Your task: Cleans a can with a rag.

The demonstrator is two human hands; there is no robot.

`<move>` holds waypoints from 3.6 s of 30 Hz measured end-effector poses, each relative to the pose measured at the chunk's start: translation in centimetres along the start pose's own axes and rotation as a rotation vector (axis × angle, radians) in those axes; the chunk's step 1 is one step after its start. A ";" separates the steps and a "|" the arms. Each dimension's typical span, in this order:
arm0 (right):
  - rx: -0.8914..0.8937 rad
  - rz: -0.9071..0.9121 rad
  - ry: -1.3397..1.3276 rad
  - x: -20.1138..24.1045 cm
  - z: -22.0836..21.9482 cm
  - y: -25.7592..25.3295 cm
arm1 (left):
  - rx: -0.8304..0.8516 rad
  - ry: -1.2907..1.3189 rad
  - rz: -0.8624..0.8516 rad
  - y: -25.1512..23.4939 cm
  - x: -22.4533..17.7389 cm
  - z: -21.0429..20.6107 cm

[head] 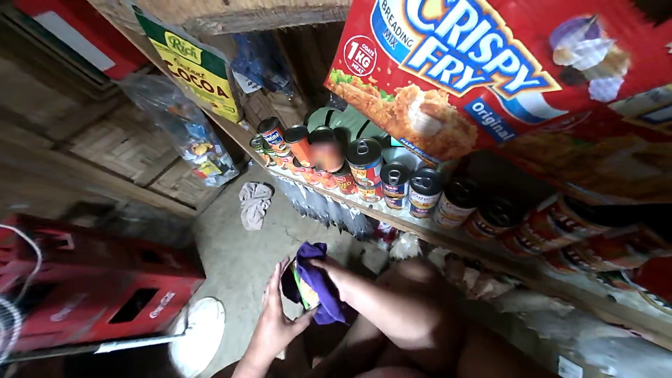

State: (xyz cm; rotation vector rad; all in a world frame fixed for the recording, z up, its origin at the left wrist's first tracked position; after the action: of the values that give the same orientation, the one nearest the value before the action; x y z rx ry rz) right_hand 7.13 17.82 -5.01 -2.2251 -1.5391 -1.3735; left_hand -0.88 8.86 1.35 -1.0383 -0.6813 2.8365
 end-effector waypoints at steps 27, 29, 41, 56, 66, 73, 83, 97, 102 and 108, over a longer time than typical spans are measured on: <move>0.132 -0.072 -0.089 -1.0 -1.3 -0.3 | -0.033 0.032 -0.003 0.4 0.4 -0.2; 0.102 -0.096 -0.027 -1.2 -1.3 0.1 | -0.056 0.028 0.025 0.3 0.8 0.5; -0.005 0.053 0.307 -1.0 0.4 -1.5 | -0.015 -0.367 0.008 0.2 -2.5 -0.9; 0.069 -0.083 0.121 -0.7 -1.1 0.5 | -0.083 0.056 0.065 0.1 1.2 1.5; 0.000 0.023 0.256 -1.5 0.2 -1.4 | 0.011 -0.256 0.064 0.3 -1.5 -0.8; -0.042 -0.008 0.097 -0.6 0.6 -0.5 | 0.030 -0.037 0.025 0.7 0.0 -0.8; 0.209 -0.120 -0.078 -1.8 -1.5 -0.6 | -0.035 0.176 0.026 0.0 0.5 0.6; 0.013 0.021 0.342 -1.7 0.0 -1.3 | 0.049 -0.250 0.009 0.3 -2.1 -0.9; -0.046 -0.003 0.214 -1.1 0.5 -0.8 | 0.077 -0.159 0.030 0.6 -1.0 -1.3; 0.034 -0.093 -0.090 -1.3 -0.5 -0.3 | 0.037 0.054 0.097 0.6 1.1 -0.4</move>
State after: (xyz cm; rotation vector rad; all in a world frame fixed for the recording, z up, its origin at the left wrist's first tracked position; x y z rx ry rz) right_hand 6.53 16.83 -5.76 -2.2508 -1.7021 -1.2761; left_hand -1.46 8.72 0.15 -1.1677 -0.5871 2.8782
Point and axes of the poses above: each hand's wrist, its own y-axis away from the middle knuckle, its own z-axis out of the back of the hand, x = y × z, the point moved 10 cm from there along -y, towards the middle knuckle, and after that the axes turned 2 degrees about -z, right-handed, at the moved point
